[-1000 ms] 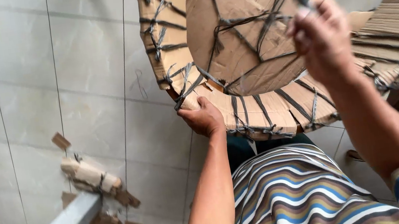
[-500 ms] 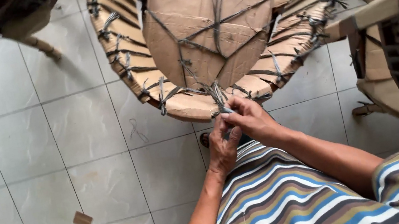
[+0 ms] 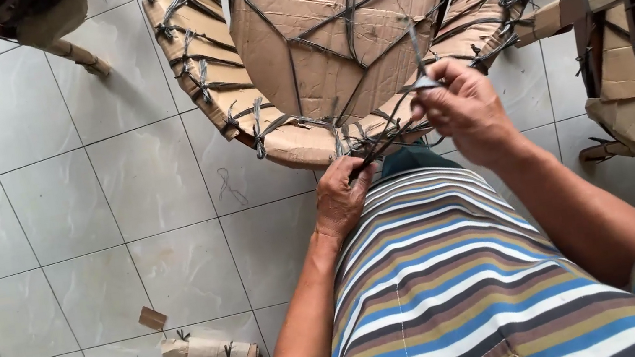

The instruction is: Tightening and securing plastic strips around a cardboard-covered chair frame to form the seat structure.

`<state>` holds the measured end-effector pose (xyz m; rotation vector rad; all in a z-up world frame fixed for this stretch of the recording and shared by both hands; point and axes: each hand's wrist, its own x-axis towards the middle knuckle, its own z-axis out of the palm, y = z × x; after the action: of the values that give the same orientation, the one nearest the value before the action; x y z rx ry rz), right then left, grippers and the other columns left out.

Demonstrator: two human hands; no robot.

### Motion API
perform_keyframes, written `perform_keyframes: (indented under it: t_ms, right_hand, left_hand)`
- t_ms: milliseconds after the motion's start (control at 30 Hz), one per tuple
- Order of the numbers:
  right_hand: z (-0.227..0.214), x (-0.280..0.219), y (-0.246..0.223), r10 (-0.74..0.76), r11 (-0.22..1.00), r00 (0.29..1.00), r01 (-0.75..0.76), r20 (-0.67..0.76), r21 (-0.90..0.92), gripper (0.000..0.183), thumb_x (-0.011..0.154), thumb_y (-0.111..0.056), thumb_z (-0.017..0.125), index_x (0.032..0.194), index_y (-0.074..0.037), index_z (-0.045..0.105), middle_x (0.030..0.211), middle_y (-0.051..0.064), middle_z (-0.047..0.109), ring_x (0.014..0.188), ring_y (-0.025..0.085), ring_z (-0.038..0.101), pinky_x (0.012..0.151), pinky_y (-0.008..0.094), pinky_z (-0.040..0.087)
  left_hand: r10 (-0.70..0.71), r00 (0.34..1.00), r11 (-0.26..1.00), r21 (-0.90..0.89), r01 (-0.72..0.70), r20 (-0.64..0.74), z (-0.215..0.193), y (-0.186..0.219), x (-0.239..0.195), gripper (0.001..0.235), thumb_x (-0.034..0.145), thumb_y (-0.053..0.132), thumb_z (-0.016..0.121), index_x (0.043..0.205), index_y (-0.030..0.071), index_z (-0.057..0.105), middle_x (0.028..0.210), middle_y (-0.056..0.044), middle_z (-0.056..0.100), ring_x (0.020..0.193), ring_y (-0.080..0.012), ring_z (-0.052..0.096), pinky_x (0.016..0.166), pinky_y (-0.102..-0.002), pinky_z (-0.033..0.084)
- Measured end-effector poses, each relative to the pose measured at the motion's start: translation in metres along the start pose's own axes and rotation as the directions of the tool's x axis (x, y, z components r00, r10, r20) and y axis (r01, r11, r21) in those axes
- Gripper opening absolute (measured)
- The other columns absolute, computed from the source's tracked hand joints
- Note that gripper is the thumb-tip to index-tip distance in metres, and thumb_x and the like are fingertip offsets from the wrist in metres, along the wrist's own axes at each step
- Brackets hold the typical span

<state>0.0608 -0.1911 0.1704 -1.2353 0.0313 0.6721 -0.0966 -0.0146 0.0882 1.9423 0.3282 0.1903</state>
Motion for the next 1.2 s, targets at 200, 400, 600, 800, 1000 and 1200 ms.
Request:
perform_keyframes:
  t_ms: [200,400,600,800,1000,1200]
  right_hand:
    - [-0.004,0.012,-0.019,-0.073,0.997,0.997,0.073,-0.038,0.006,0.013,0.103,-0.008,0.063,0.109,-0.006,0.052,0.071,0.019,0.063,0.043,0.001,0.031,0.037,0.014,0.023]
    - [0.008,0.019,-0.030,-0.117,0.993,0.993,0.117,0.027,-0.011,0.013,0.102,-0.006,0.063,0.111,-0.005,0.053,0.075,0.020,0.065,0.043,-0.001,0.033,0.038,0.013,0.025]
    - [-0.008,0.020,-0.027,-0.211,0.974,0.975,0.216,0.070,-0.065,0.017,0.101,-0.002,0.064,0.113,-0.002,0.052,0.072,0.021,0.060,0.047,0.005,0.038,0.042,0.015,0.030]
    - [-0.027,-0.005,-0.046,-0.157,0.969,0.972,0.186,0.176,-0.163,0.023,0.098,-0.011,0.066,0.118,-0.011,0.054,0.095,0.000,0.063,0.066,0.005,0.057,0.050,0.015,0.044]
    - [-0.057,-0.024,-0.043,-0.306,0.660,0.952,0.190,-0.029,-0.727,0.010,0.118,0.000,0.058,0.126,0.001,0.063,0.097,0.012,0.068,0.086,0.016,0.067,0.071,0.026,0.054]
    - [-0.137,-0.044,-0.053,-0.421,0.728,0.847,0.104,-0.323,-0.677,0.014,0.126,-0.004,0.051,0.137,-0.008,0.060,0.103,0.005,0.070,0.084,0.009,0.062,0.073,0.022,0.048]
  left_hand:
    - [0.018,0.999,0.999,-0.042,-0.020,-0.039,-0.006,-0.014,0.009,0.014,0.096,0.026,0.076,0.094,0.012,0.074,0.084,-0.011,0.072,0.087,-0.0323,0.073,0.078,-0.041,0.059]
    - [0.036,0.980,0.999,0.002,-0.036,-0.198,-0.038,-0.008,0.022,0.015,0.102,0.023,0.069,0.099,0.011,0.077,0.088,-0.011,0.073,0.090,-0.0316,0.074,0.081,-0.040,0.059]
    - [-0.011,0.920,1.000,-0.015,0.006,-0.392,-0.065,-0.008,0.015,0.010,0.100,0.022,0.071,0.103,0.015,0.078,0.084,-0.009,0.076,0.083,-0.0227,0.074,0.081,-0.037,0.056]
    - [-0.105,0.860,0.966,-0.258,-0.031,-0.499,-0.094,0.006,0.005,0.017,0.107,0.023,0.058,0.111,0.007,0.066,0.082,-0.006,0.072,0.077,-0.0167,0.070,0.080,-0.031,0.060]
    - [-0.281,0.725,0.948,-0.298,0.109,-0.629,-0.124,0.002,0.016,0.024,0.105,0.026,0.058,0.102,0.003,0.067,0.078,-0.008,0.069,0.066,-0.0141,0.063,0.068,-0.027,0.060]
    - [-0.421,0.632,0.897,-0.197,0.395,-0.650,-0.149,-0.045,0.005,0.022,0.097,0.022,0.060,0.098,0.007,0.075,0.069,-0.002,0.067,0.062,-0.0115,0.062,0.065,-0.025,0.056]
